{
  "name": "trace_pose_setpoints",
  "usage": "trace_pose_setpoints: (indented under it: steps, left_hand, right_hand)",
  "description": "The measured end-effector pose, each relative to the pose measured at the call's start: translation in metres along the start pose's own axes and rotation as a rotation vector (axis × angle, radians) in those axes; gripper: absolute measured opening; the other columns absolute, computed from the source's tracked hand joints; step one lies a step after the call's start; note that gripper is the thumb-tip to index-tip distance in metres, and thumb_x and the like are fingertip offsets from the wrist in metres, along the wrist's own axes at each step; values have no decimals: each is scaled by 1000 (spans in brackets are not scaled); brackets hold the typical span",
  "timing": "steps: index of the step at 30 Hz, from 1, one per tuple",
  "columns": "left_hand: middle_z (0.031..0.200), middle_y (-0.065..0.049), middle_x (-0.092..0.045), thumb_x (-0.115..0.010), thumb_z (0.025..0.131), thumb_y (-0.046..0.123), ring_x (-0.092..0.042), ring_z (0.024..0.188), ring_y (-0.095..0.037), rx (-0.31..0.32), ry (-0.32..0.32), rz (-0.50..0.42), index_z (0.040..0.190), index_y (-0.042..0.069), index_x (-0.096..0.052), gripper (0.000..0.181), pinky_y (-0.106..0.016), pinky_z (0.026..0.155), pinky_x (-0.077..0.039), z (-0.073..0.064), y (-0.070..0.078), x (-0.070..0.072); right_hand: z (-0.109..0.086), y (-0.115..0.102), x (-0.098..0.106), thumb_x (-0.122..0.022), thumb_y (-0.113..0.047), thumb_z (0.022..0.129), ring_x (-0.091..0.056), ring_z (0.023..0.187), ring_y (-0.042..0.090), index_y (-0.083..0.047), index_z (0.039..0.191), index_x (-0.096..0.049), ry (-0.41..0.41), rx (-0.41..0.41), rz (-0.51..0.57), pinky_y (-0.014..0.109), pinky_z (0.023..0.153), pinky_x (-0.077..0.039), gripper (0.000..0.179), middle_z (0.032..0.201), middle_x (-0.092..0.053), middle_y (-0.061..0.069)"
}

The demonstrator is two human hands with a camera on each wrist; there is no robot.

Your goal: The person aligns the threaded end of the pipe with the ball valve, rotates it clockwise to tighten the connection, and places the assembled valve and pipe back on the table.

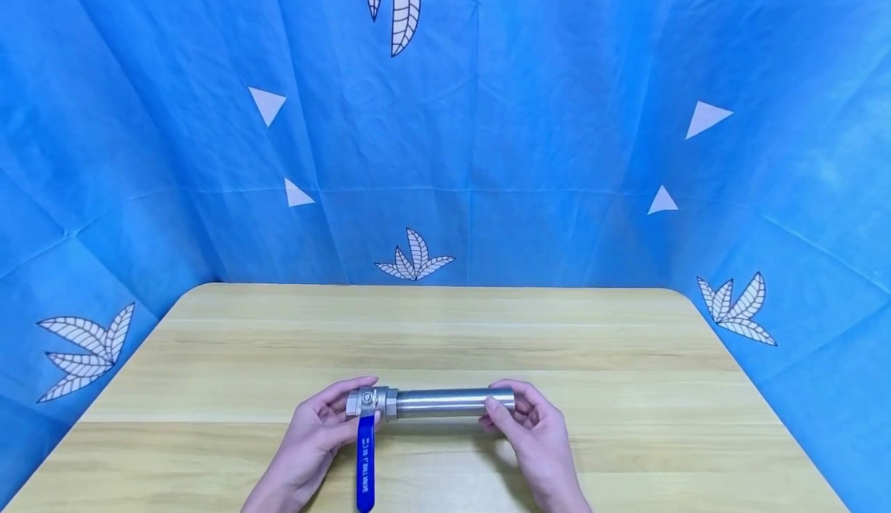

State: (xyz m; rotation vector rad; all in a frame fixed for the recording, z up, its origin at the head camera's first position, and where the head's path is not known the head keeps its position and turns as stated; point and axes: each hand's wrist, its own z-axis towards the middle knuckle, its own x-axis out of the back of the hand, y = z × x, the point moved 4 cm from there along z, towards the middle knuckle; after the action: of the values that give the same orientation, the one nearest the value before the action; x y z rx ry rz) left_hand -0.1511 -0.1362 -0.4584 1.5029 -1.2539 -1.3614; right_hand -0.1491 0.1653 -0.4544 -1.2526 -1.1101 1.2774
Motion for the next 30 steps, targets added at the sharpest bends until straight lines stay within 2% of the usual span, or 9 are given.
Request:
trace_pose_setpoints:
  steps: [5,10,14,17,22,26,30]
  left_hand:
    - [132,-16,-74,-79,82,-8,-75,116,-23,-2,24,-12,146,-2,-60,68,-28,97,-63,-1,0,-1]
    - [130,-17,-75,-77,79,-11,-76,113,-23,-7,60,-30,143,-4,-61,66,-28,92,-64,-3,0,1]
    - [130,-16,-76,-79,84,-7,-77,111,-23,-2,84,-33,144,-2,-61,63,-28,89,-65,-4,2,2]
    - [132,-15,-76,-82,87,-1,-77,112,-23,4,92,-26,145,-1,-61,62,-28,93,-64,-4,3,2]
    - [131,-15,-77,-83,84,-4,-76,115,-23,-25,95,-36,142,-2,-62,62,-29,96,-63,-6,6,0]
    - [129,-14,-78,-80,79,-10,-76,115,-24,-58,84,-52,140,-4,-63,64,-30,98,-63,-7,8,-1]
    - [128,-11,-78,-80,77,-12,-76,115,-24,-81,63,-50,139,-4,-63,65,-31,99,-63,-9,9,-1]
  right_hand:
    - [-1,-1,-1,-73,-5,99,-75,83,16,3,138,-65,40,-20,-65,27,81,-66,40,98,-77,6]
    - [-3,-4,-4,-80,-7,94,-76,91,18,-7,146,-64,7,-75,-87,27,84,-66,55,106,-74,9]
    - [-6,-8,-7,-80,-5,93,-77,94,20,-4,148,-62,-22,-67,-66,31,84,-67,58,110,-75,9]
    - [-8,-11,-8,-79,-2,93,-78,90,22,0,148,-59,-26,-34,-68,33,82,-68,59,106,-76,7]
    - [-9,-13,-9,-78,0,93,-78,84,20,4,141,-60,2,6,-65,32,76,-68,52,100,-78,5]
    - [-8,-11,-10,-76,-2,95,-75,80,17,5,135,-63,21,-16,-48,31,74,-66,43,97,-78,5]
    - [-6,-8,-11,-74,-8,99,-74,80,18,3,131,-65,50,-50,-52,31,74,-65,35,94,-77,7]
